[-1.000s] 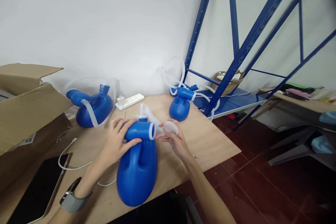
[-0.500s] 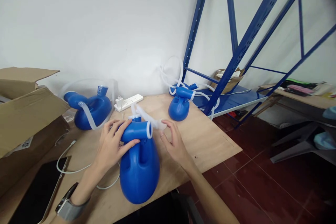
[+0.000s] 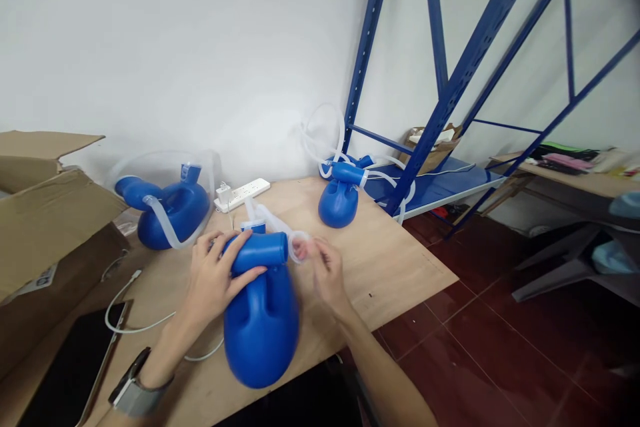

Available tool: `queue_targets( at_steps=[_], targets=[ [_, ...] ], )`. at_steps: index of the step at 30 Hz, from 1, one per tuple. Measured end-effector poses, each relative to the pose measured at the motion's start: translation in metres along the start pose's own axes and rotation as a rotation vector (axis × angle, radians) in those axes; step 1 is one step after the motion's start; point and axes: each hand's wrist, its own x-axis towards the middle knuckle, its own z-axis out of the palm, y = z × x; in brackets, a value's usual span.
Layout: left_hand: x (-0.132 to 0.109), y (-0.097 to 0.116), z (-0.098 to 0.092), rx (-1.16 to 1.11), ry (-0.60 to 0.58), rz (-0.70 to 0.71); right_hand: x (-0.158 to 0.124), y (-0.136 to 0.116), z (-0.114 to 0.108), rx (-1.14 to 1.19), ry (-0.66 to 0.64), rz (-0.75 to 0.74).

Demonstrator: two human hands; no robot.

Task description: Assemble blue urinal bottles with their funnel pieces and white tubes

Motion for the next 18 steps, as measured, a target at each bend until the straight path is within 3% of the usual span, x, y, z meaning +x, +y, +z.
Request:
queue_targets(
  at_steps=[3, 8, 10, 12, 15, 18],
  targets=[
    [-0.004, -0.009, -0.004, -0.022, 0.023, -0.02, 0.0, 0.009, -0.014, 0.072, 0.084, 0.108],
    [-0.002, -0.009, -0.006, -0.007, -0.015, -0.025, 0.009, 0.04, -0.041, -0.395, -0.193, 0.093],
    [0.001, -0.005, -0.005, -0.027, -0.035, -0.024, 0.014, 0.045, -0.045, -0.483, -0.272, 0.089],
    [0.004, 0.0, -0.004, -0.06, -0.043, -0.023, 0.018, 0.037, -0.043, -0.429, -0.263, 0.076],
    [0.008, 0.0, -0.008, -0.151, -0.026, -0.056, 0.021, 0.005, -0.034, -0.256, -0.247, 0.038],
    [0.008, -0.011, -0.018, -0.324, -0.084, -0.224, 0.021, -0.031, -0.021, -0.228, -0.398, 0.018]
  ],
)
